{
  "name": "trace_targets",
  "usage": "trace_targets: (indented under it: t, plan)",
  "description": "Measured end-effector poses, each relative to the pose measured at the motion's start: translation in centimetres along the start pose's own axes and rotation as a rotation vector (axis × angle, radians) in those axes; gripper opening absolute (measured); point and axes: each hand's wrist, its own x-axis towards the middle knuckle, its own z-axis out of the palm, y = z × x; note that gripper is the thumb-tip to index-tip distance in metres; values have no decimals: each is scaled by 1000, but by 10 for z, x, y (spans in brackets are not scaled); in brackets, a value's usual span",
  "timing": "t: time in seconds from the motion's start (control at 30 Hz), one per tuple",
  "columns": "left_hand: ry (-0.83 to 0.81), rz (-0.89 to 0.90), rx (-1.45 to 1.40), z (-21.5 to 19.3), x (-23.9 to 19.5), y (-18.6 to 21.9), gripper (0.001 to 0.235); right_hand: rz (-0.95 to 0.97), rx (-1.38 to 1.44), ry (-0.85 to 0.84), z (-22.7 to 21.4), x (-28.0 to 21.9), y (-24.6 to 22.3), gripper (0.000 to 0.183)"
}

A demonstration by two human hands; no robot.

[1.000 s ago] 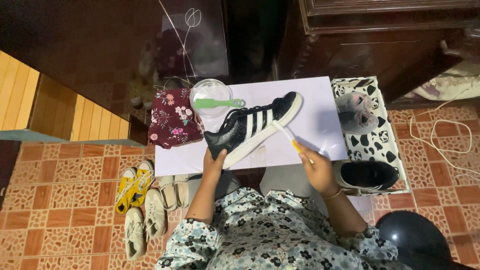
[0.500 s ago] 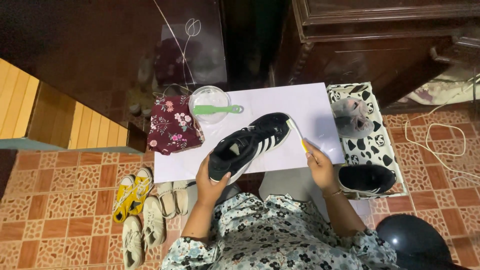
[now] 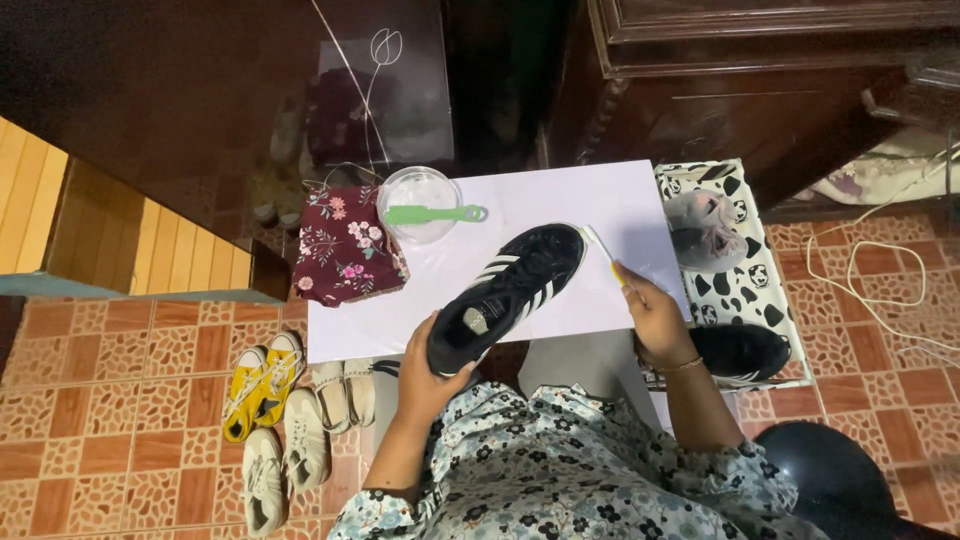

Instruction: The person scrubs a black sneaker with a green brush, then switches to a yellow toothbrush to clean the white sole and side stripes. The shoe is rotated to access different areas, and the person dips the brush into a small container of liquid during the process.

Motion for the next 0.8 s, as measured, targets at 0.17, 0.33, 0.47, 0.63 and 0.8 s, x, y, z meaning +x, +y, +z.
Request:
trace_targets:
  t: [0.17, 0.33, 0.47, 0.63, 0.8]
  plan:
    - [-27, -68, 8, -4, 3, 20, 105, -46, -58, -8, 7, 19, 20, 40]
    - [-10, -84, 10, -4, 6, 28, 96, -63, -21, -17, 12, 22, 34, 40]
    - [86, 341, 152, -11, 25, 23, 84, -35, 16, -10, 12, 27, 48, 42]
    - [122, 808, 384, -20, 49, 6, 74, -71, 94, 24, 7, 23, 23, 44]
    - [309, 1057, 481, -6, 58, -62, 23, -70, 92, 22, 9, 13, -17, 43]
